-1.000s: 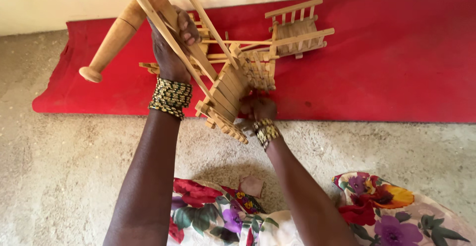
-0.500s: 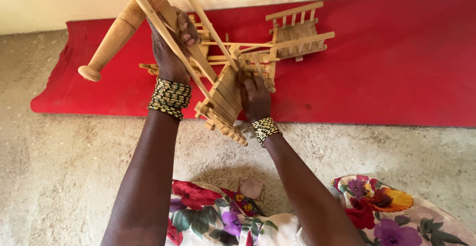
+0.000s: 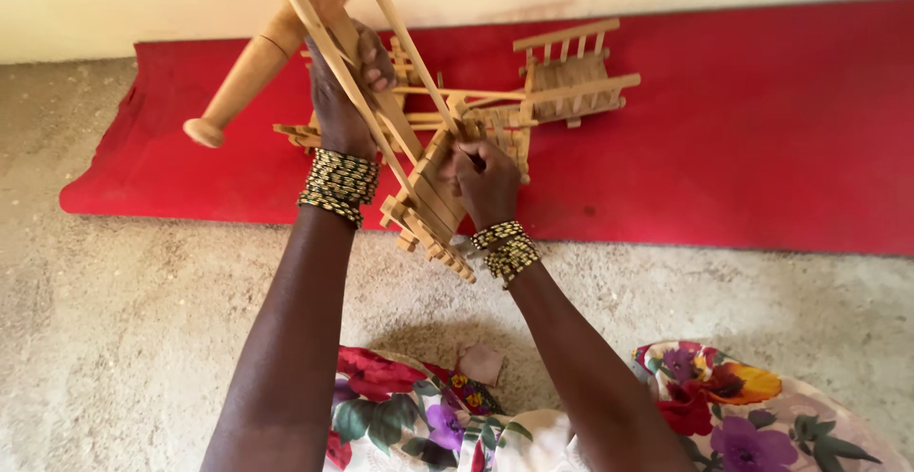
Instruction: The person sits on the floor and sands a small wooden toy cart model, rubbing a sanding block along its slats, axles and handles. They turn the toy over and reposition it to sand different sides, then hold it upright to sand the wheel axle and other parts by hand.
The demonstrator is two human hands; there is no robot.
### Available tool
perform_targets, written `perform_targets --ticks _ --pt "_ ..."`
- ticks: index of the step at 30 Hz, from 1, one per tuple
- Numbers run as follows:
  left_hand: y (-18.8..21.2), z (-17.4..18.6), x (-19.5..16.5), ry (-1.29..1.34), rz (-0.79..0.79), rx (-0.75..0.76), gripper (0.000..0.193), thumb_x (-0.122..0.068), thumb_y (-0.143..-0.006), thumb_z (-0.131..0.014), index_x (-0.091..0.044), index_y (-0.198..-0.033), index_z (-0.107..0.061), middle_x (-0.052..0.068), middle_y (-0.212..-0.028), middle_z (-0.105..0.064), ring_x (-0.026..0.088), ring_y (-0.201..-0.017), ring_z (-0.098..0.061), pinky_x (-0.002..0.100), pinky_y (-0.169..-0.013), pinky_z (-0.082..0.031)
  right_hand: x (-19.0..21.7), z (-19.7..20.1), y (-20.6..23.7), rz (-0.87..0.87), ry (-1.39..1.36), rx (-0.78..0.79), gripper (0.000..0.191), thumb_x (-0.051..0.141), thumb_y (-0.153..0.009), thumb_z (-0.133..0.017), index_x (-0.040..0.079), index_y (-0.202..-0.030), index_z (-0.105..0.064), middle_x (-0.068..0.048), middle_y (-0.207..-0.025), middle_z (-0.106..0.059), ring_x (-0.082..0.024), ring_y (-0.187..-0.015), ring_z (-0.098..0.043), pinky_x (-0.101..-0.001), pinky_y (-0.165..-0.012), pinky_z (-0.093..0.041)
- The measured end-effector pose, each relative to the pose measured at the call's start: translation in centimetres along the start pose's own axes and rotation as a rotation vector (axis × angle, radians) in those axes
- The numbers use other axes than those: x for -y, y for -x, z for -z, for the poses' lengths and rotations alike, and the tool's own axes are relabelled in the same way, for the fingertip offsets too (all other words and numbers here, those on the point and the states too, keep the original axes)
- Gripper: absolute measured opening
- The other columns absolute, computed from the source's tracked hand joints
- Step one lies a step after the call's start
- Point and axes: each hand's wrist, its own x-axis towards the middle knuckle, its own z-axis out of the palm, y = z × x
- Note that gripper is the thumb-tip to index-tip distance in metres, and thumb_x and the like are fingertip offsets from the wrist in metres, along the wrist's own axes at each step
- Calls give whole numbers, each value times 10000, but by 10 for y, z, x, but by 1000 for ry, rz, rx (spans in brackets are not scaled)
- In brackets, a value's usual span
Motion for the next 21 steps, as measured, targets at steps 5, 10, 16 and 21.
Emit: perform_targets --ticks 5,10,16,21 --pt "-6 2 13 -134 -17 -49 451 -533 -1090 -376 -120 -1033 -547 -16 -791 -565 80 -632 -545 274 -575 -511 101 -1 -23 233 -187 -97 70 56 -1006 -689 55 -937 -698 -37 -761 -722 -62 -564 -663 -179 -434 -483" --pt "4 -7 10 -1162 -501 -3 541 -516 -1204 -318 -33 -1255 -556 114 -1098 -675 198 -977 -662 341 -853 -575 167 -17 -25 631 -26 -122 164 -1 -998 -673 50 -1150 -708 -84 -1052 -701 -99 -823 -689 -229 -650 -614" --pt "24 -34 -11 -215 -13 -21 659 -520 -1084 -254 -7 -1395 -525 192 -1297 -672 206 -994 -659 342 -796 -573 173 -5 -12 602 106 -13 207 -32 -965 -677 41 -1155 -716 -106 -1038 -679 -171 -818 -706 -293 -668 -586" --pt "38 -56 -12 -657 -323 -61 580 -459 -1166 -291 6 -1462 -471 198 -1408 -629 237 -1249 -643 373 -1038 -551 150 9 -10 528 260 80 171 -18 -934 -719 54 -1083 -762 -96 -925 -678 -170 -731 -682 -320 -620 -542"
